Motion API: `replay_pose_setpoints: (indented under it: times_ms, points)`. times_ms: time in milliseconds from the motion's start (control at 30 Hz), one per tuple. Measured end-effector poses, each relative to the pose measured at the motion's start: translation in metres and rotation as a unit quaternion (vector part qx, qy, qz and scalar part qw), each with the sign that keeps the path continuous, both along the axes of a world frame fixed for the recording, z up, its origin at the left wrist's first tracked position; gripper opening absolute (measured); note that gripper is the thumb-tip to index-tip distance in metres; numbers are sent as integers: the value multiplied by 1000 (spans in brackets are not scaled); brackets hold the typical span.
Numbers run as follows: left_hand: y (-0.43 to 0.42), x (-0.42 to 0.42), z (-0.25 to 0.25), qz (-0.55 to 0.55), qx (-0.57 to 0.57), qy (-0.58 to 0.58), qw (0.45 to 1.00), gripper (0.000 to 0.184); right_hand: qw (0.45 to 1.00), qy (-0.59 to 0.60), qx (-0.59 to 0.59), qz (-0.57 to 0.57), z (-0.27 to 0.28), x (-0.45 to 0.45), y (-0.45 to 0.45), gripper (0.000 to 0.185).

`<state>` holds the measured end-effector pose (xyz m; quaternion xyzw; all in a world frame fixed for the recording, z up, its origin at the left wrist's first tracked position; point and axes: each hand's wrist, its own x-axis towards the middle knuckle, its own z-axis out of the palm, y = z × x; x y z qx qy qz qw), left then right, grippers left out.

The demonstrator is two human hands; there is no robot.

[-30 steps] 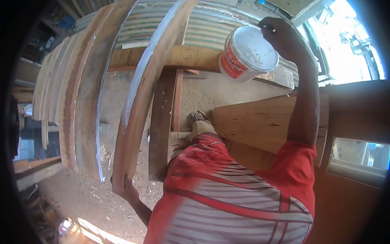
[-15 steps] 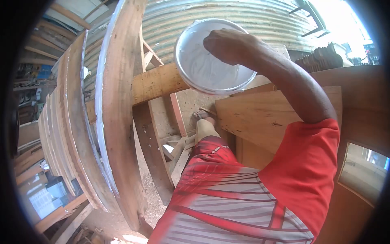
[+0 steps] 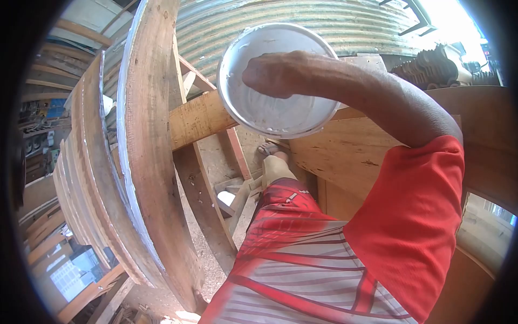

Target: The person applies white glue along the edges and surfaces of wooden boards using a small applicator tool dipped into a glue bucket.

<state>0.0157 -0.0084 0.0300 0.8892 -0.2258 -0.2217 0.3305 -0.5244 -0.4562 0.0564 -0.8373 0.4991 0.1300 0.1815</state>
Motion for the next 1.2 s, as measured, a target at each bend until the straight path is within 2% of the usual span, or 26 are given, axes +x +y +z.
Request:
replay_pose_setpoints:
  times_ms: [100, 200, 300, 400, 433, 467, 500, 567, 667, 700, 733, 767, 800, 900, 933, 967, 1000, 1067, 1100, 1133, 1167, 1200]
  points:
    - [-6, 0, 3, -5, 8, -3, 1000, 60, 998, -15, 5, 55, 3, 2, 7, 14]
    - [-11, 0, 7, -10, 15, -7, 1000, 60, 998, -28, 6, 59, -4, -4, 11, 16]
    - [-18, -1, 8, -14, 20, -11, 1000, 60, 994, -78, 69, -34, 4, -8, 19, 17]
    - [-30, -6, 0, -19, 12, -14, 1000, 60, 988, -122, 98, 6, -12, -22, 14, 19]
    - [-32, -11, -6, -16, 14, -10, 1000, 60, 986, -63, 151, -10, 5, -15, 8, 18]
    - [-36, -16, -14, -11, 10, -6, 1000, 60, 992, -125, 9, -2, -22, -29, 17, 16]
    - [-40, -23, -23, -5, 4, -1, 1000, 60, 992, -82, -28, 94, 1, -27, 11, 10]
    - [-47, -32, -34, 3, -1, 9, 1000, 61, 996, -43, 40, 62, 28, -22, 3, 7]
    - [-39, -29, -34, 14, -8, 6, 1000, 61, 999, 3, 43, 33, 56, -26, 4, 6]
    - [-28, -26, -31, 20, -11, 2, 1000, 61, 997, -31, -4, 69, 54, -38, 8, 10]
    - [-15, -24, -23, 29, -11, -1, 1000, 61, 999, 22, 38, 20, 70, -34, 9, 12]
    - [-3, -24, -18, 40, -13, -3, 999, 61, 997, -50, -53, 31, 59, -50, 17, 13]
    - [7, -25, -13, 50, -20, -2, 999, 61, 997, -35, -63, -27, 76, -46, 24, 14]
    - [20, -23, -11, 57, -32, 0, 998, 61, 974, -76, 28, -210, 104, -50, 36, 22]
    - [22, -20, -14, 56, -33, 0, 998, 61, 965, -111, 28, -237, 108, -54, 44, 23]
    - [41, 4, -39, 23, -70, 5, 997, 63, 953, -148, 30, -261, 109, -56, 53, 24]
    - [51, 15, -48, -5, -107, 7, 994, 65, 948, -178, 21, -265, 112, -59, 63, 25]
    - [58, 19, -51, -2, -33, 39, 999, 65, 934, -237, -8, -266, 111, -67, 80, 28]
    - [49, 12, -54, -8, -50, 7, 999, 60, 930, -242, -36, -273, 112, -63, 89, 30]
    - [49, 5, -44, 0, -66, 50, 997, 55, 938, -231, -76, -246, 108, -62, 98, 32]
    - [36, 1, -40, -123, -107, -76, 984, 58, 944, -239, -78, -215, 108, -53, 105, 33]
    - [28, 0, -45, -134, -155, -90, 975, 64, 924, -282, -89, -241, 101, -45, 115, 32]
